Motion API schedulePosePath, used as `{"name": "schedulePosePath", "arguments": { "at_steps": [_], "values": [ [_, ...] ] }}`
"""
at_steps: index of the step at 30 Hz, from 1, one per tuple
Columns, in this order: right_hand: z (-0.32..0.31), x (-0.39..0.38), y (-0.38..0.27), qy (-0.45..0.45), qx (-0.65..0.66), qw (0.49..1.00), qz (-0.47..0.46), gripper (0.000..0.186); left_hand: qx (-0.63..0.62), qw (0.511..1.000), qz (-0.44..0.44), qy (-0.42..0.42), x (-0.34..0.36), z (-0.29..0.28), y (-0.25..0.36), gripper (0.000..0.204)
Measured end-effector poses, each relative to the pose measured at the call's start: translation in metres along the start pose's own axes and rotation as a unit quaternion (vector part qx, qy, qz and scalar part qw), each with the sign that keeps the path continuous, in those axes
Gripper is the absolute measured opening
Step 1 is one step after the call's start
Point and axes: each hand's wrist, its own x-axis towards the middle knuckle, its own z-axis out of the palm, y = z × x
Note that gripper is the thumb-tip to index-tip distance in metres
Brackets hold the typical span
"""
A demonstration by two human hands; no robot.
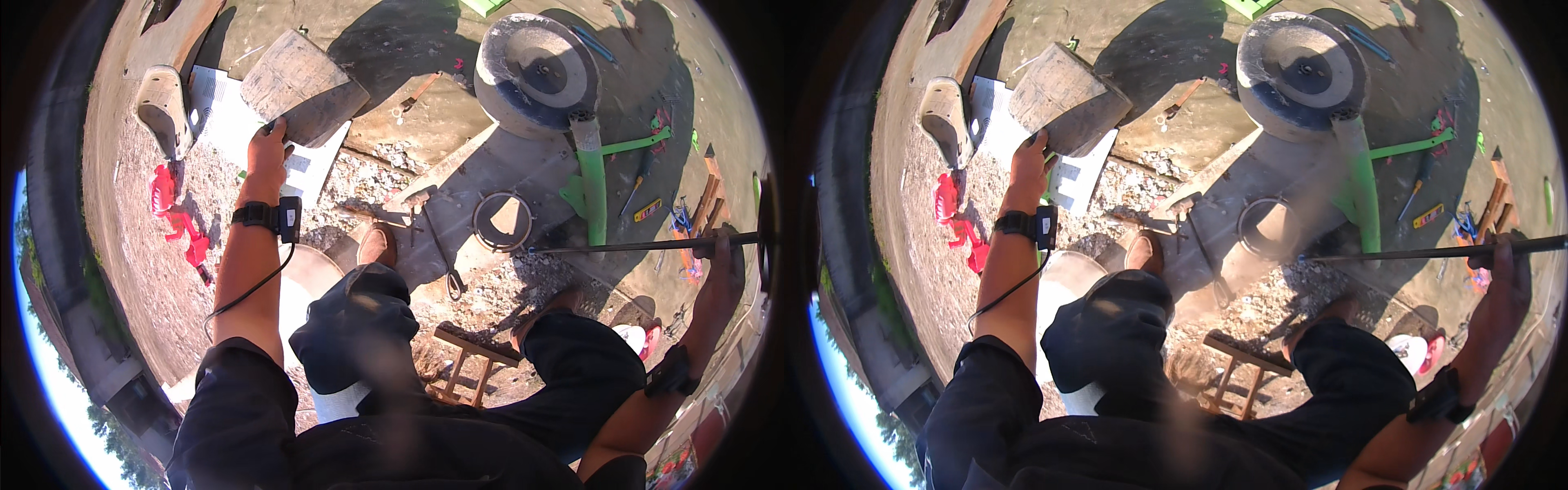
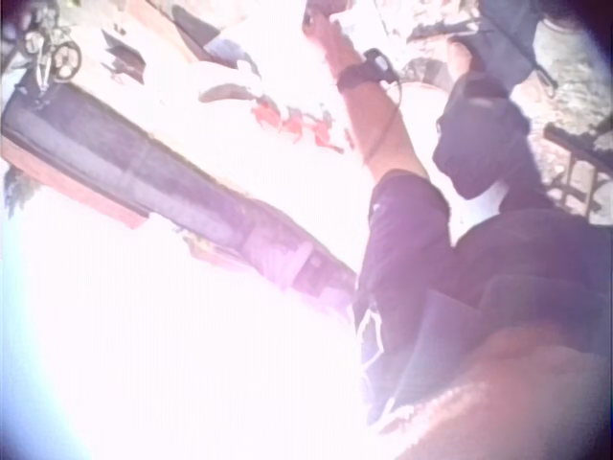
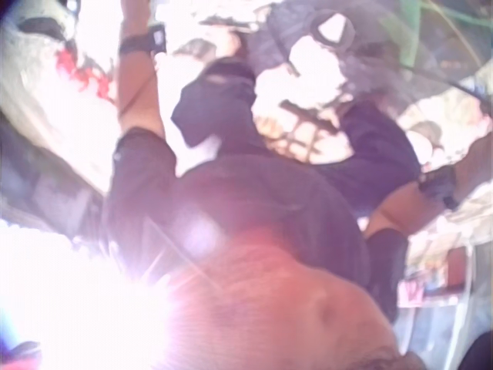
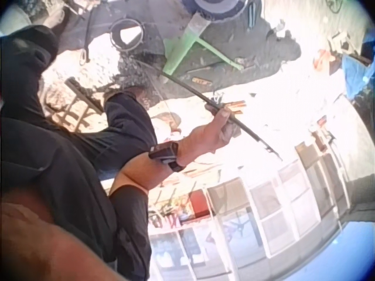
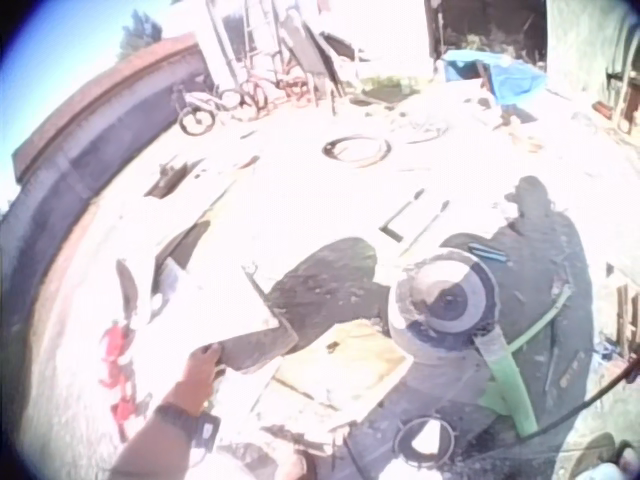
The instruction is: The person works on a bicycle wheel and frame in an outdoor area. They handle a metal rod and a green bicycle wheel, using a wrench to tighten or adjust components on the wheel hub.
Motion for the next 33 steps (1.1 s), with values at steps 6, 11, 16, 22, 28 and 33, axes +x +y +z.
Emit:
{"name": "schedulePosePath", "arguments": {
  "at_steps": [6,11,16,22,28,33],
  "values": [
    [-0.013,-0.005,0.005,0.023,0.040,0.999,0.023,0.029,0.161,0.946,0.234,0.155,-0.001,0.019,-0.003,0.068],
    [-0.007,-0.009,-0.003,0.001,0.044,0.999,0.019,0.025,0.368,0.796,0.474,0.087,-0.082,0.101,0.092,0.061],
    [-0.004,-0.010,-0.004,-0.016,0.065,0.998,0.018,0.022,0.339,0.830,0.302,-0.323,-0.118,0.231,0.088,0.058],
    [-0.004,-0.018,-0.018,0.000,0.061,0.998,0.035,0.020,0.313,0.793,0.389,-0.350,-0.203,0.350,0.053,0.064],
    [-0.009,-0.021,-0.013,-0.022,0.065,0.997,0.024,0.020,0.282,0.824,0.384,-0.306,-0.250,0.384,0.030,0.065],
    [-0.008,-0.017,-0.016,-0.019,0.120,0.992,0.031,0.018,0.302,0.790,0.392,-0.363,-0.225,0.371,0.046,0.068]
  ]
}}
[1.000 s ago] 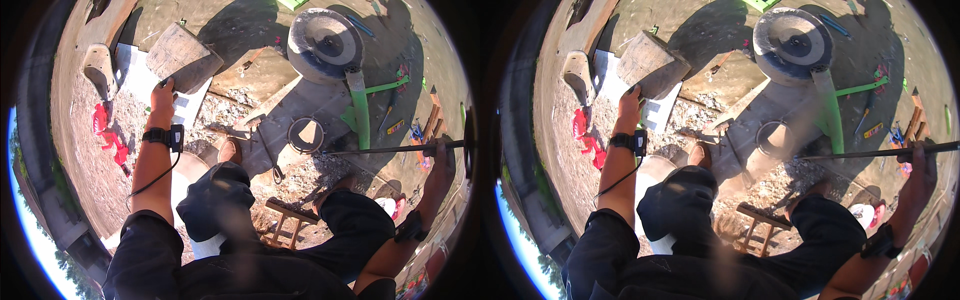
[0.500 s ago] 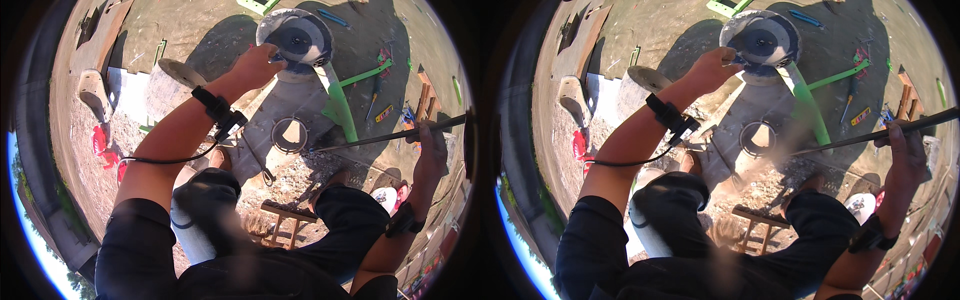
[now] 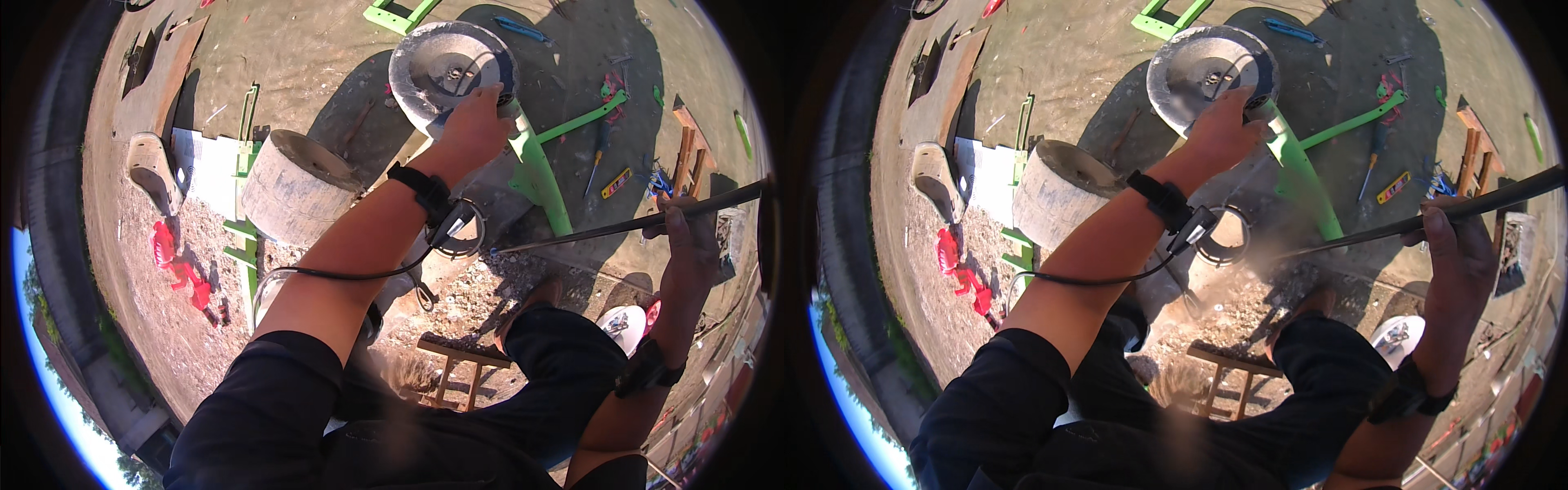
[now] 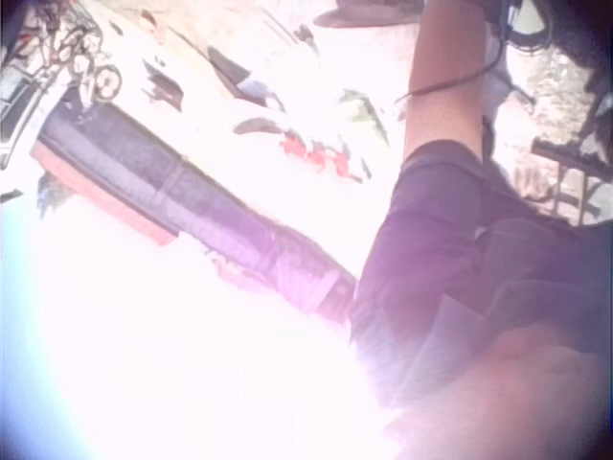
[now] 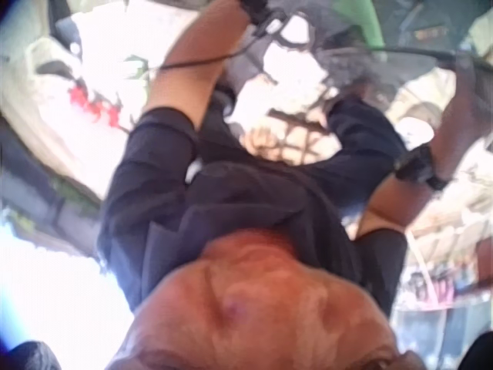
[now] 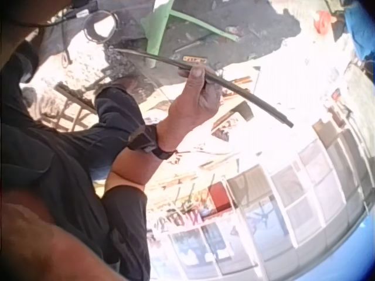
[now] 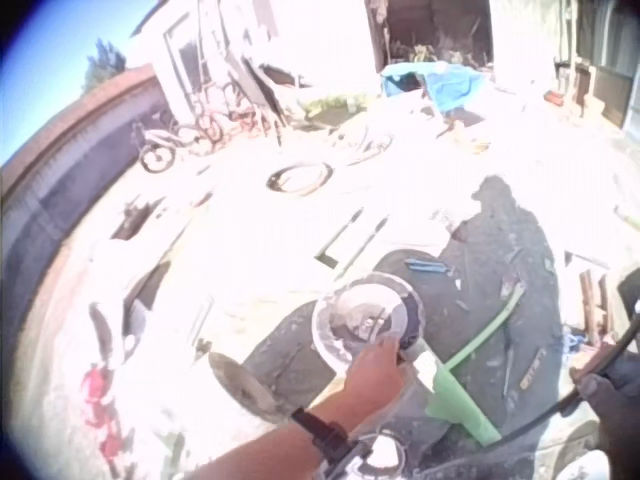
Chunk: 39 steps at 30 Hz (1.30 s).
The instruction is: The person works on a bicycle wheel and frame in an outdoor area. They handle a metal rod and a green bicycle wheel, using a wrench to tighten or adjust components on the wheel hub.
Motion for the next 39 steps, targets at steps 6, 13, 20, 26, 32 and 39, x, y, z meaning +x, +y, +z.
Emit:
{"name": "schedulePosePath", "arguments": {
  "at_steps": [6,13,20,26,32,39],
  "values": [
    [0.003,0.002,0.001,0.008,-0.003,1.000,-0.011,0.016,0.367,0.922,0.124,0.017,-0.018,-0.016,-0.072,0.077],
    [0.004,0.007,0.006,0.011,-0.002,1.000,-0.003,0.016,0.400,0.902,0.165,0.003,0.000,-0.026,-0.093,0.067],
    [-0.001,0.012,0.013,0.015,-0.028,0.999,-0.010,0.017,0.335,0.936,0.110,0.003,0.018,-0.072,-0.099,0.062],
    [-0.001,0.012,0.012,0.022,-0.019,1.000,0.001,0.020,0.131,0.980,-0.116,0.090,0.034,-0.157,-0.115,0.052],
    [-0.003,0.016,0.020,0.026,-0.032,0.999,0.009,0.022,-0.233,0.897,-0.335,0.168,-0.005,-0.172,-0.192,0.036],
    [0.000,0.016,0.018,0.056,-0.023,0.998,0.020,0.023,-0.344,0.863,-0.336,0.157,0.002,-0.175,-0.177,0.040]
  ]
}}
